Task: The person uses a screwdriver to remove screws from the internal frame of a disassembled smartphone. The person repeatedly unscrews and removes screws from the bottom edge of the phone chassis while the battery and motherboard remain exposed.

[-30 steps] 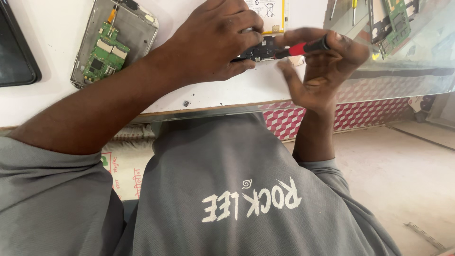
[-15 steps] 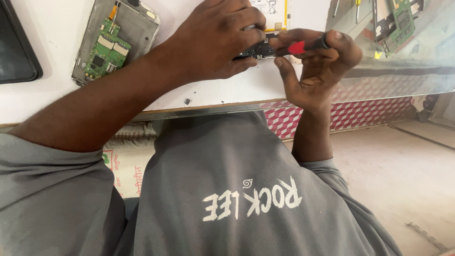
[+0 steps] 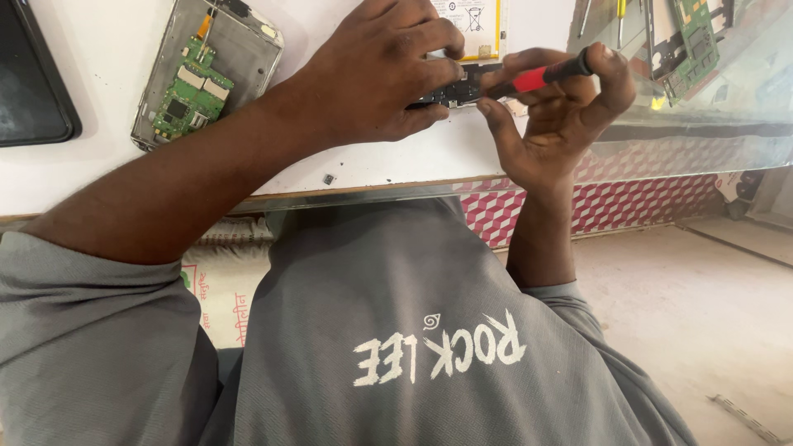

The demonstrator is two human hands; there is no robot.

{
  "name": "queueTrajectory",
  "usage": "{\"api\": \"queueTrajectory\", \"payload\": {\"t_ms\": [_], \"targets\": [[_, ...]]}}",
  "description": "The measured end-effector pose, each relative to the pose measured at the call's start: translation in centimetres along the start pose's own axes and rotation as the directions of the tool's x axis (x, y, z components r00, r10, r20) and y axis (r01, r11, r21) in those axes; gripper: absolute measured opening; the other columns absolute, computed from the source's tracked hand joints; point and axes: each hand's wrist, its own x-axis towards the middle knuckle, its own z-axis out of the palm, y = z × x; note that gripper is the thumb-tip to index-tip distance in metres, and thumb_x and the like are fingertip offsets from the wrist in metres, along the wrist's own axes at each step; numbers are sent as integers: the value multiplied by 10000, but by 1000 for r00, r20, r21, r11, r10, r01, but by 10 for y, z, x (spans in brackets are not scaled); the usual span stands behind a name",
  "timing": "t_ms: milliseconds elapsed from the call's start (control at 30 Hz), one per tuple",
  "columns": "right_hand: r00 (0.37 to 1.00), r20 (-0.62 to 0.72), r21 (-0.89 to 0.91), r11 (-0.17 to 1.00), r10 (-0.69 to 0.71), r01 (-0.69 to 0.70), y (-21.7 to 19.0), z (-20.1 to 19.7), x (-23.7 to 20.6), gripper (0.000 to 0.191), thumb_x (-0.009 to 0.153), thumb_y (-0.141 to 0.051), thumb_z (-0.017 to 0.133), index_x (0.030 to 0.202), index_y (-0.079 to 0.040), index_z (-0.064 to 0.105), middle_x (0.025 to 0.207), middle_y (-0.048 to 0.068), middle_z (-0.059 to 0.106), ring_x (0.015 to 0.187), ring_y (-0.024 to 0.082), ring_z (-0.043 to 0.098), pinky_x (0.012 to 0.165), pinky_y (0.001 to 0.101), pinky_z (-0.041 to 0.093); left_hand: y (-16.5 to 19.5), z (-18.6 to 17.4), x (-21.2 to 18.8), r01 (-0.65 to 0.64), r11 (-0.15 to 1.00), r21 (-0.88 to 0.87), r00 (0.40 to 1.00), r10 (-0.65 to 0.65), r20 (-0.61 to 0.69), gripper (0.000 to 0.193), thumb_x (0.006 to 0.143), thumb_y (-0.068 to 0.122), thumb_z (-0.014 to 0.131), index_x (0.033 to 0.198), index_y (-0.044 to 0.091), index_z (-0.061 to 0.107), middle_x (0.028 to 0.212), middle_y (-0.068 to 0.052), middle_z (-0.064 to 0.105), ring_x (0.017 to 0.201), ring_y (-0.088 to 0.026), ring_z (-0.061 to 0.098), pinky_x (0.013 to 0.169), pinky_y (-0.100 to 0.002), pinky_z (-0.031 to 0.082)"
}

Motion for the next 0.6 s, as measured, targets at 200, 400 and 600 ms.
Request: {"api": "queueTrajectory", "payload": {"t_ms": [200, 400, 600], "targets": [[1000, 20, -22, 1000, 12, -12, -1, 0, -4, 1046, 965, 179, 793, 1576, -341, 122, 1357, 227, 571, 1047, 277, 755, 879, 296, 681, 0, -1, 0, -11, 1000, -16, 1000, 11, -9, 293, 904, 316, 840, 1071, 96, 742, 1244, -20, 631, 1211, -232, 548, 1020, -418, 436], [1000, 24, -56, 998, 5, -4, -3, 3, 0, 1046, 973, 196, 756, 1586, -350, 107, 1398, 228, 545, 1068, 303, 761, 905, 342, 710, 0, 0, -1, -14, 1000, -21, 1000, 13, -21, 294, 893, 316, 850, 1050, 94, 737, 1244, -22, 629, 1206, -233, 548, 1013, -422, 433], [1000, 5, -15, 1000, 15, -15, -1, 4, 2, 1094, 972, 209, 795, 1594, -352, 91, 1491, 210, 473, 1071, 282, 755, 930, 337, 714, 0, 2, 0, -15, 1000, -23, 999, 14, -36, 281, 890, 312, 851, 1044, 103, 743, 1231, -20, 624, 1204, -233, 545, 1018, -420, 434]]}}
